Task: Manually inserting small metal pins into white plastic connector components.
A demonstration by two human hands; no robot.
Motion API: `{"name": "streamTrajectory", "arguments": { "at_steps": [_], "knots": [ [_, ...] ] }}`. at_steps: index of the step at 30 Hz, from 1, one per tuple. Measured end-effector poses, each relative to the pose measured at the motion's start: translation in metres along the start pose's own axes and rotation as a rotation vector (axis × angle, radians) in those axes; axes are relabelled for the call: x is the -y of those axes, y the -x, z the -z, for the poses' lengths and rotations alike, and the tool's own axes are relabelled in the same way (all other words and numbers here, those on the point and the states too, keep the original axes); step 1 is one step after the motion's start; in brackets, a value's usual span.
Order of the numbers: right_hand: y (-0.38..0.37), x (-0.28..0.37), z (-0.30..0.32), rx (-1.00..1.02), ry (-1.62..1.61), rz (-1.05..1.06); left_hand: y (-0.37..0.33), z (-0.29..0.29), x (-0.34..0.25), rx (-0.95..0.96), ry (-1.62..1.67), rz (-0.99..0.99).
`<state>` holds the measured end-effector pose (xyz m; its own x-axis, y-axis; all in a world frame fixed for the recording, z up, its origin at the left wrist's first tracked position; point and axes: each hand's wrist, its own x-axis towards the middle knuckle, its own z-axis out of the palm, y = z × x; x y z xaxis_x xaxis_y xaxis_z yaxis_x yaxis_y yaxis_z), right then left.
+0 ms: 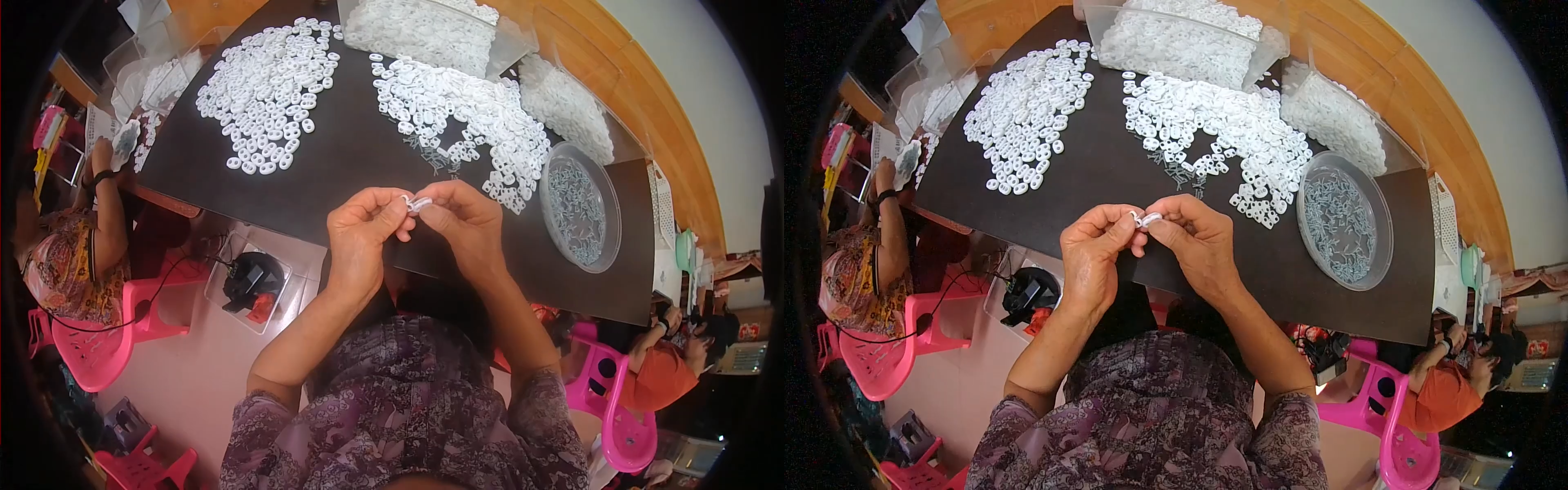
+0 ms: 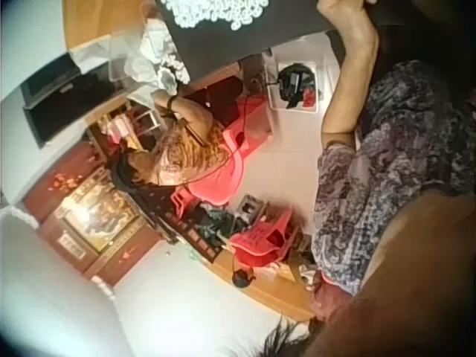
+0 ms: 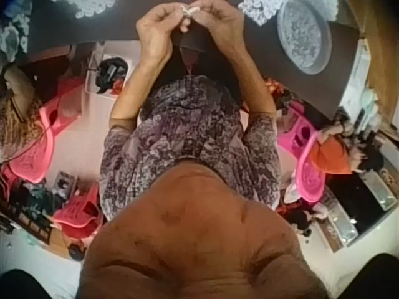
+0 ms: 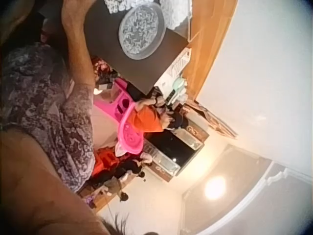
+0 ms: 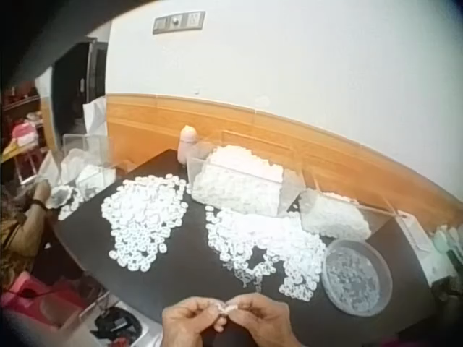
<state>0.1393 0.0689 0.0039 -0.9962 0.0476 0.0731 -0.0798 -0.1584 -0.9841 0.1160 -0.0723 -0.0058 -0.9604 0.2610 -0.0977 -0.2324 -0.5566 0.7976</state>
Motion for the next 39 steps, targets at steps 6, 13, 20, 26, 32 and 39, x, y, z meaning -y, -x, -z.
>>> {"name": "streamTrajectory", "arguments": {
  "at_steps": [6,13,20,26,32,39],
  "knots": [
    [0.001,0.004,0.005,-0.051,0.129,0.001,0.003,0.005,-0.003,-0.014,-0.077,-0.039],
    [-0.001,0.008,0.004,-0.059,0.170,-0.060,0.011,0.003,-0.002,-0.015,-0.219,-0.099],
    [-0.003,0.006,0.006,-0.033,0.115,-0.077,0.012,0.005,0.000,-0.039,-0.306,-0.116],
    [-0.003,0.005,0.004,-0.031,0.196,-0.026,0.013,0.005,0.001,-0.056,-0.350,-0.104],
    [-0.003,0.003,0.003,-0.018,0.329,0.064,0.014,0.004,0.003,-0.056,-0.349,-0.108],
    [-0.002,0.003,0.001,-0.010,0.410,0.152,0.015,0.002,0.003,-0.085,-0.351,-0.118]
  ]
}}
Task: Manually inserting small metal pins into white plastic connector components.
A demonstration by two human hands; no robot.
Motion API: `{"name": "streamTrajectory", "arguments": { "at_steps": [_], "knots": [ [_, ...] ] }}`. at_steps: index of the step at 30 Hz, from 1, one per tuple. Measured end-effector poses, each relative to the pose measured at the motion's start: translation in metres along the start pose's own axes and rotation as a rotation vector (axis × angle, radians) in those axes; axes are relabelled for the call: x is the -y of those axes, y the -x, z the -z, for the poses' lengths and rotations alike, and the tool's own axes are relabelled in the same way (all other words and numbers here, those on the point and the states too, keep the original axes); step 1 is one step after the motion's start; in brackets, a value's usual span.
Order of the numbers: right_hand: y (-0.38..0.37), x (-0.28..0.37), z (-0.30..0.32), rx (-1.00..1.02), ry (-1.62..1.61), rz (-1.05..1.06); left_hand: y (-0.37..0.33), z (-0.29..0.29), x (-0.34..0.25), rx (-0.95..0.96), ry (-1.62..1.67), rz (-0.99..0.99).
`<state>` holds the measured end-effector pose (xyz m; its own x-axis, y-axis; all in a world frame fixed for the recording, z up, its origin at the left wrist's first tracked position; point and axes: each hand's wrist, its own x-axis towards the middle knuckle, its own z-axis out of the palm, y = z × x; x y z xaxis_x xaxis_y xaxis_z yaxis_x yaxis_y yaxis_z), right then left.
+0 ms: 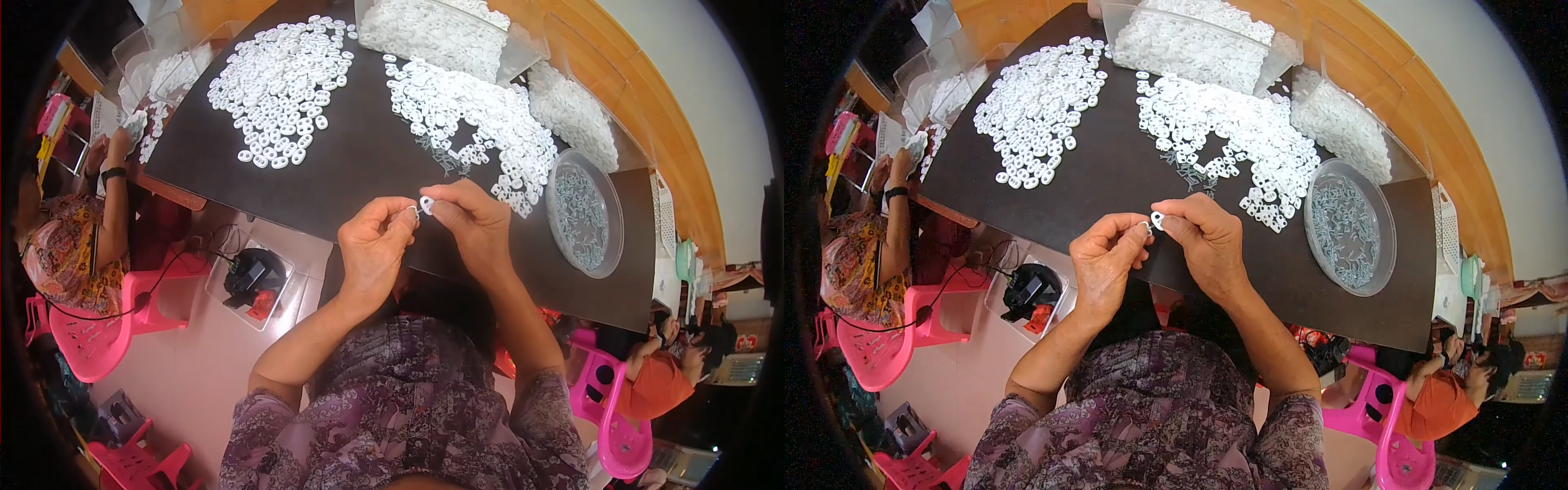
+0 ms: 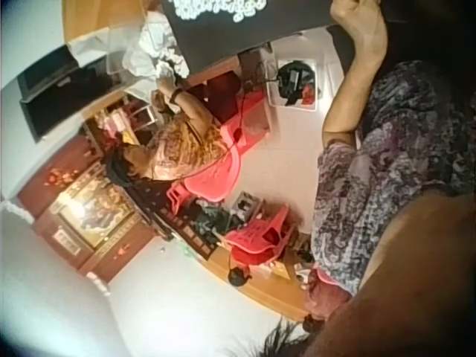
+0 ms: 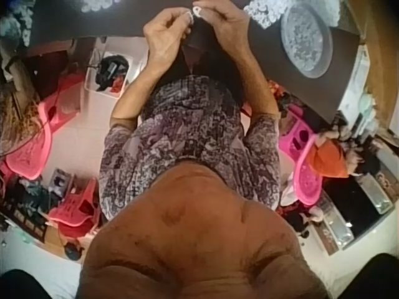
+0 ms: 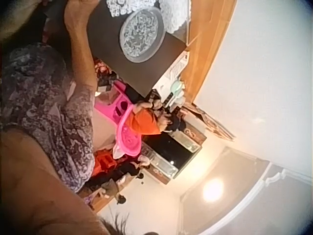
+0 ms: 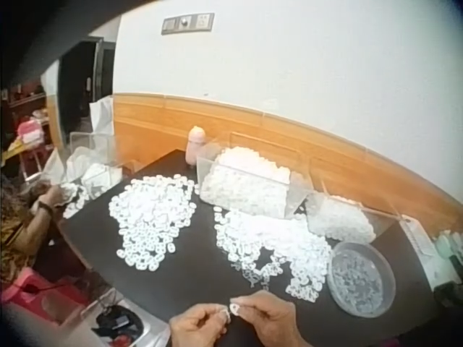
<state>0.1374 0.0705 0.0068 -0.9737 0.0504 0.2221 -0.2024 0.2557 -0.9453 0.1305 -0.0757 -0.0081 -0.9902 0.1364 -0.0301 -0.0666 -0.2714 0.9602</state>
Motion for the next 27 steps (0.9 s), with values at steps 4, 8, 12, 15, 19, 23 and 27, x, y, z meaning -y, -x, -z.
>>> {"name": "streamTrajectory", "arguments": {
  "at_steps": [4,8,12,15,19,23,27],
  "knots": [
    [0.000,-0.001,-0.002,-0.013,0.001,0.003,0.000,0.001,-0.003,-0.008,0.057,0.060],
    [-0.001,-0.004,-0.004,-0.038,0.000,0.051,-0.001,0.001,-0.002,-0.015,0.049,0.061],
    [-0.001,-0.003,-0.005,-0.039,0.010,0.046,0.000,0.000,-0.003,-0.016,0.078,0.070],
    [-0.001,-0.002,-0.005,-0.040,0.007,0.036,-0.001,0.001,-0.003,-0.025,0.055,0.051],
    [-0.001,-0.002,-0.007,-0.047,0.001,0.033,-0.001,0.000,-0.005,-0.011,0.066,0.054],
    [0.000,0.003,-0.009,-0.042,-0.116,-0.120,-0.002,0.002,-0.003,-0.004,0.056,0.033],
    [-0.001,0.008,-0.011,-0.029,-0.184,-0.142,-0.002,0.001,-0.004,0.000,0.069,0.045]
  ]
}}
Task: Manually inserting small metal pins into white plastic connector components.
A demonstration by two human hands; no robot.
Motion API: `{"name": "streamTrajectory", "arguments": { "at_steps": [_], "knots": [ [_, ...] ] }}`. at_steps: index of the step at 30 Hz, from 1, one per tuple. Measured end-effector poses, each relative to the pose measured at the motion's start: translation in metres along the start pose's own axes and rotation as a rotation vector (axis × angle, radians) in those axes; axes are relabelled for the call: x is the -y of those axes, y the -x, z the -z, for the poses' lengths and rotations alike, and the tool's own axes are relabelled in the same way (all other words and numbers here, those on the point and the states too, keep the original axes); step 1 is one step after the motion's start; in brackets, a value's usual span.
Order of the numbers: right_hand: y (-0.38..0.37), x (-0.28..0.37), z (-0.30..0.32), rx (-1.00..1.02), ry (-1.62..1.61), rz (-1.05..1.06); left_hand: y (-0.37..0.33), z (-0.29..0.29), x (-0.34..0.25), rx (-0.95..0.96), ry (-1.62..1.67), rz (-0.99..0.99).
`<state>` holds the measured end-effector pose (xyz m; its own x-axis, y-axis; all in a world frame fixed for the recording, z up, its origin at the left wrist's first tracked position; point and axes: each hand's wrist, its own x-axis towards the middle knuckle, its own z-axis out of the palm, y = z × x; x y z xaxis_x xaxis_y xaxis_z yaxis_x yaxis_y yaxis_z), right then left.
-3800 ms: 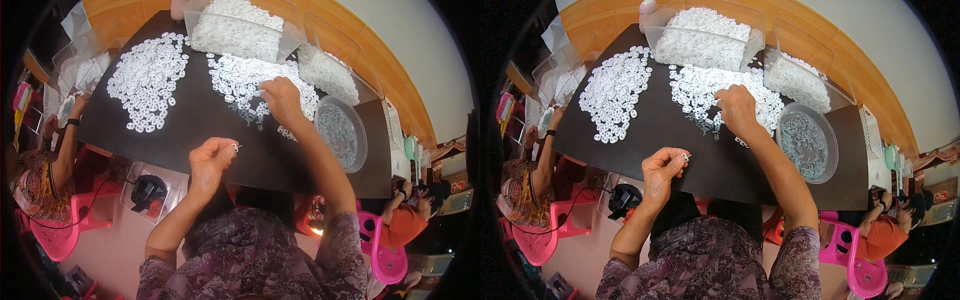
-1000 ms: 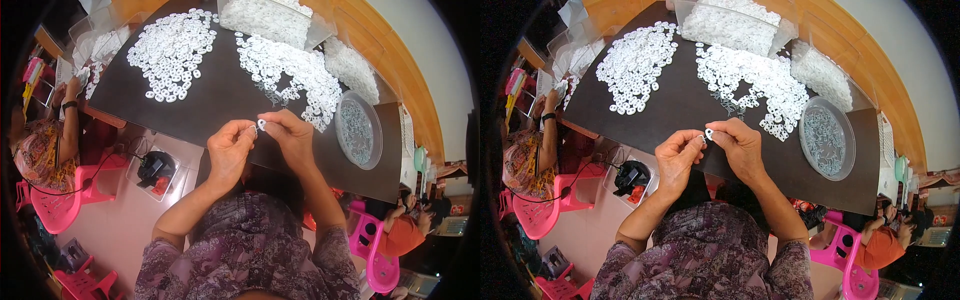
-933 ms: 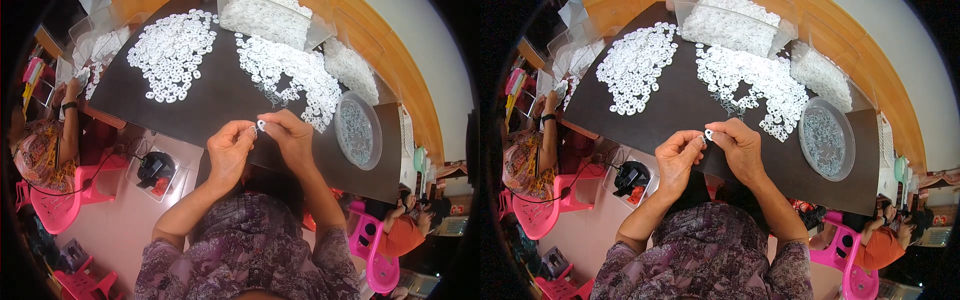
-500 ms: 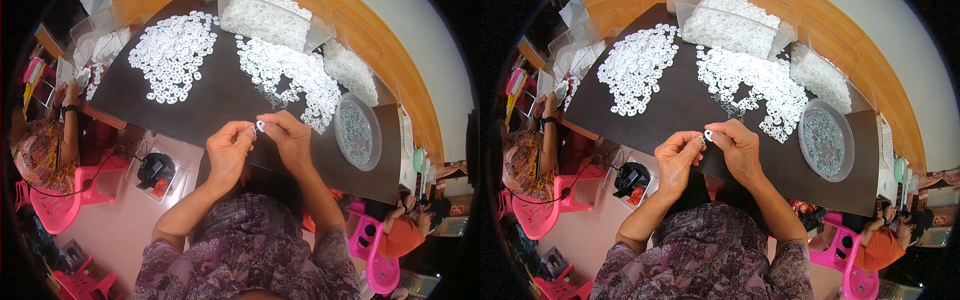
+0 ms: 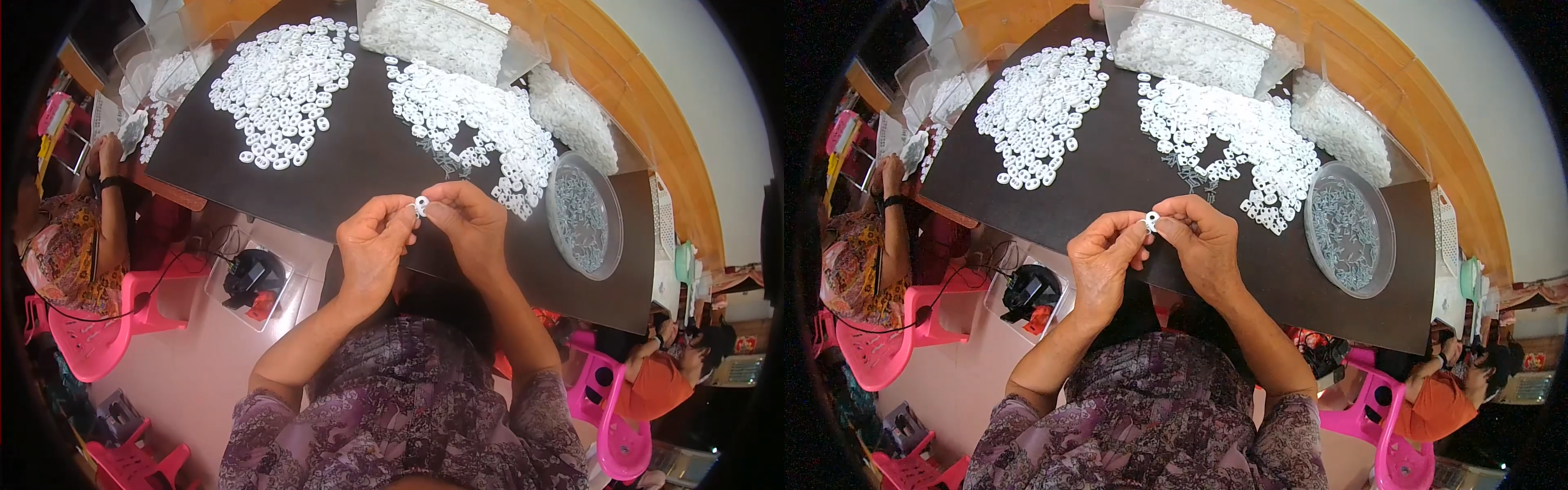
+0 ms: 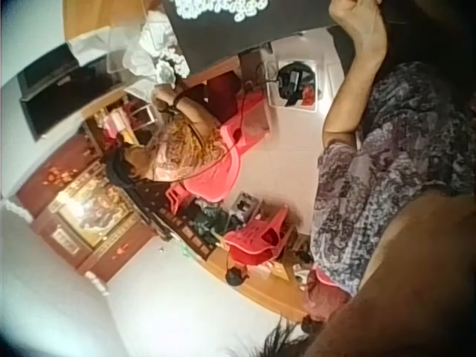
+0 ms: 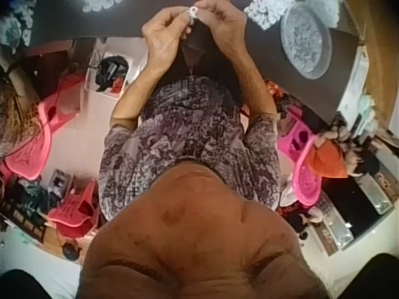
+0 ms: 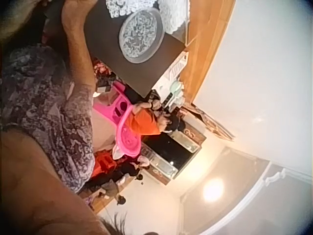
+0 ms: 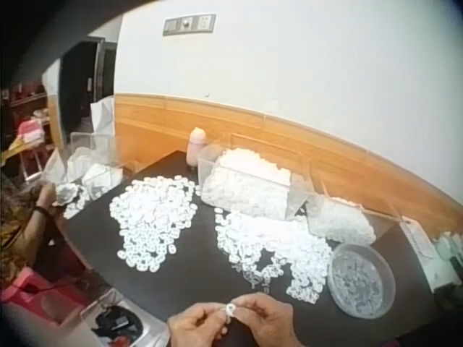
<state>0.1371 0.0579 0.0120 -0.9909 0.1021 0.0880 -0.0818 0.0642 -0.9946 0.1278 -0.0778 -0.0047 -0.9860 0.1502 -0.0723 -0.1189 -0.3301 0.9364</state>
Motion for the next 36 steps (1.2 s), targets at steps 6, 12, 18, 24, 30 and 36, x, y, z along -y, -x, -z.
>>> {"name": "streamTrajectory", "arguments": {
  "at_steps": [6,12,18,24,30,36],
  "knots": [
    [0.000,-0.010,0.000,-0.014,0.068,0.096,0.001,0.003,0.003,0.057,0.003,-0.064],
    [0.000,-0.004,-0.001,0.014,0.007,0.019,-0.002,0.007,0.003,0.103,-0.047,-0.060],
    [0.002,-0.011,0.000,0.021,0.059,0.105,-0.004,0.008,0.004,0.108,0.053,-0.010],
    [0.005,-0.008,-0.006,0.031,0.270,0.258,-0.006,0.006,0.001,0.048,0.194,-0.007],
    [0.005,-0.014,-0.008,-0.069,0.282,0.400,-0.001,0.002,0.002,0.051,0.227,-0.038],
    [0.008,-0.012,-0.009,-0.067,0.244,0.428,-0.001,0.005,0.005,0.044,0.191,-0.100]
  ]
}}
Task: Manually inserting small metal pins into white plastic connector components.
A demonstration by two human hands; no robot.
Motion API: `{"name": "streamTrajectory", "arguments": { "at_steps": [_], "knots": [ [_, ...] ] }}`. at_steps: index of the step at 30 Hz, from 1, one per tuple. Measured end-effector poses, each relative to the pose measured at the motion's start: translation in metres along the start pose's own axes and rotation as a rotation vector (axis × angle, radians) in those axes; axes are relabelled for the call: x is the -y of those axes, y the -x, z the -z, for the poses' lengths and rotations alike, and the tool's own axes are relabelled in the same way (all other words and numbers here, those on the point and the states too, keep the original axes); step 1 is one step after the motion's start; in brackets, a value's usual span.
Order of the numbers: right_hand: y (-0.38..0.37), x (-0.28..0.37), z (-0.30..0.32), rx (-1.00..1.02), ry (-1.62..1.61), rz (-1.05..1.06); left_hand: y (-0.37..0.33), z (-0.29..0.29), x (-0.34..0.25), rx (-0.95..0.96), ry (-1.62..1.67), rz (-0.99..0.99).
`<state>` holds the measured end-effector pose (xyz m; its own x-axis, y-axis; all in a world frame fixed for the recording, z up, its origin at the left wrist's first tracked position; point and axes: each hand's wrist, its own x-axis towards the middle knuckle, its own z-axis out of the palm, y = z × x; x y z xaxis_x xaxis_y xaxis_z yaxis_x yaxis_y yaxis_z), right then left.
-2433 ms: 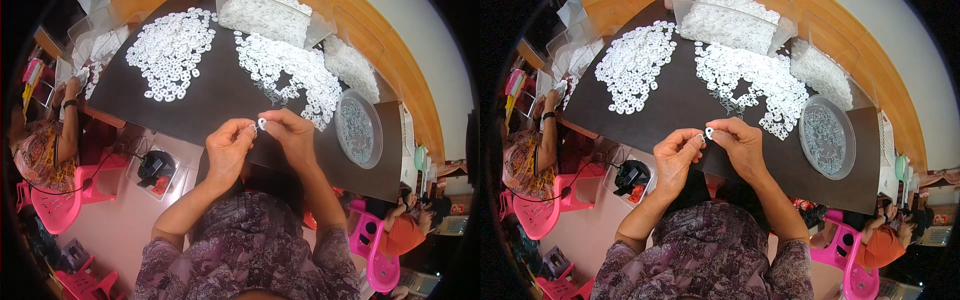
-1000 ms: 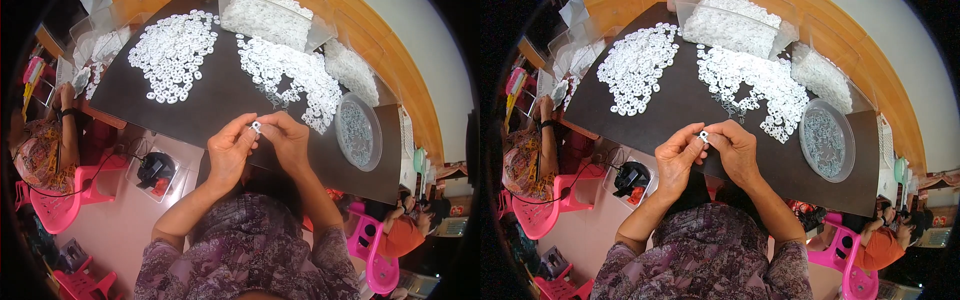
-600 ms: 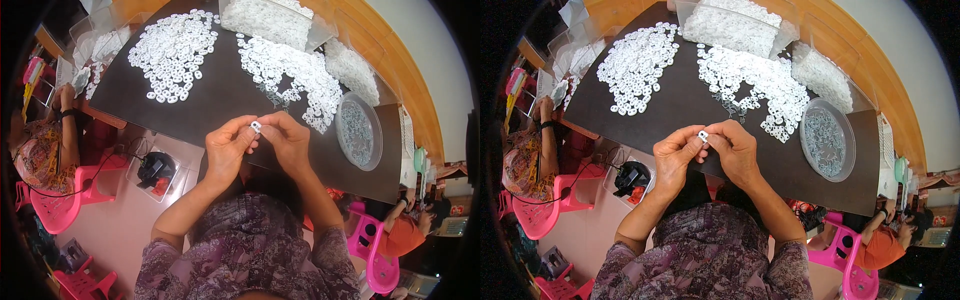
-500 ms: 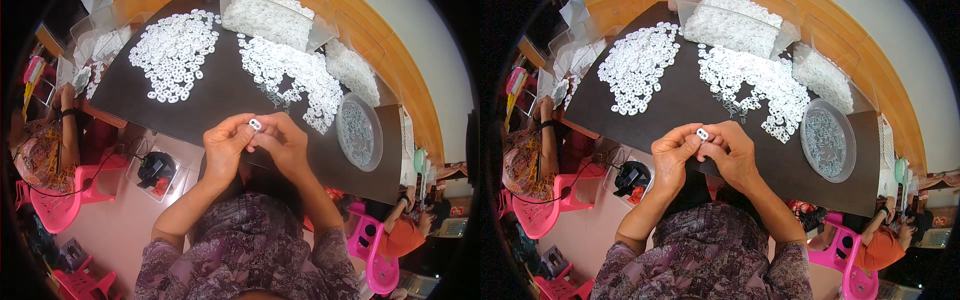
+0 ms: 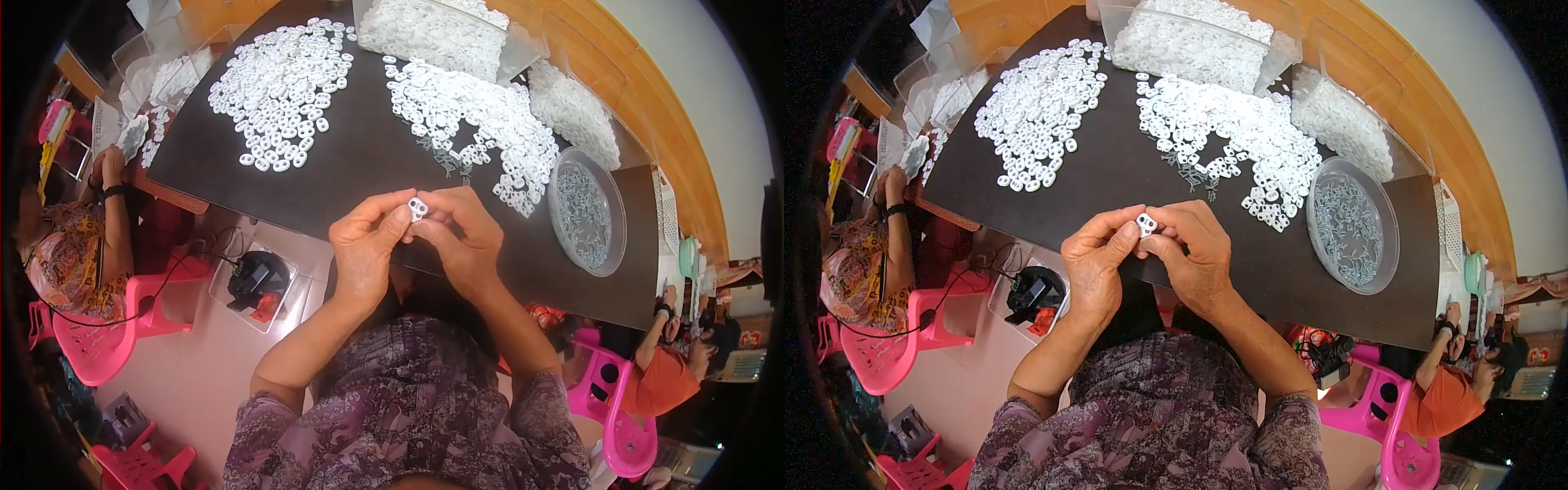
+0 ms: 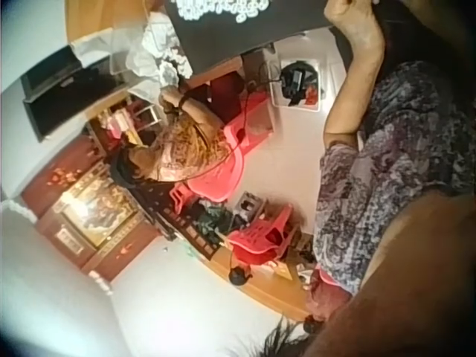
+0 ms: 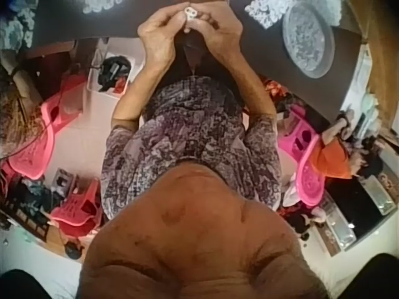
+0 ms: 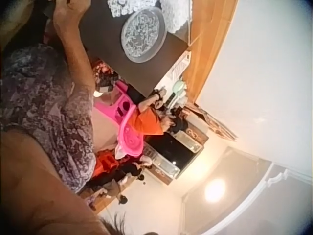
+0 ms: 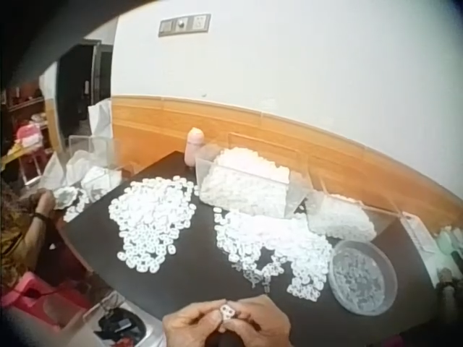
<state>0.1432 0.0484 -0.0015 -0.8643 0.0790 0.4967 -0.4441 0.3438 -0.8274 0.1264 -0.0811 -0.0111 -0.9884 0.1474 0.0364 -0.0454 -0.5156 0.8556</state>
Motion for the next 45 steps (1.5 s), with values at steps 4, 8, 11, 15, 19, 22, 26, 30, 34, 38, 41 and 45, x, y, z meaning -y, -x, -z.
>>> {"name": "streamTrajectory", "arguments": {
  "at_steps": [4,8,11,15,19,22,26,30,34,38,41,45],
  "knots": [
    [0.001,0.004,0.000,-0.006,-0.030,-0.033,0.000,0.001,0.002,0.042,-0.022,-0.054],
    [0.002,0.010,-0.001,-0.003,-0.069,-0.077,-0.001,0.006,0.001,0.098,-0.106,-0.081],
    [0.004,0.007,0.002,0.003,-0.055,-0.032,0.000,0.007,-0.004,0.100,-0.138,-0.058],
    [0.003,0.016,0.004,0.021,-0.166,-0.184,0.000,0.011,-0.008,0.156,-0.206,-0.074],
    [0.003,0.016,0.003,0.006,-0.237,-0.260,0.000,0.011,-0.008,0.172,-0.260,-0.089],
    [0.005,0.013,0.003,0.019,-0.246,-0.230,0.001,0.008,-0.008,0.149,-0.257,-0.088],
    [0.008,0.010,-0.003,0.011,-0.312,-0.268,0.005,0.008,-0.003,0.094,-0.143,-0.087],
    [0.008,0.009,-0.005,0.032,-0.208,-0.098,0.007,0.006,-0.005,0.077,-0.196,-0.142],
    [0.009,0.010,-0.008,-0.009,-0.131,-0.043,0.006,0.007,-0.004,0.063,-0.208,-0.184],
    [0.009,0.014,-0.009,-0.035,-0.049,0.004,0.008,0.005,-0.004,0.055,-0.231,-0.233],
    [0.008,0.015,-0.010,-0.028,0.012,0.037,0.007,0.009,-0.006,0.075,-0.275,-0.251],
    [0.010,0.013,-0.007,-0.028,-0.030,0.032,0.006,0.011,-0.010,0.090,-0.336,-0.255]
  ]
}}
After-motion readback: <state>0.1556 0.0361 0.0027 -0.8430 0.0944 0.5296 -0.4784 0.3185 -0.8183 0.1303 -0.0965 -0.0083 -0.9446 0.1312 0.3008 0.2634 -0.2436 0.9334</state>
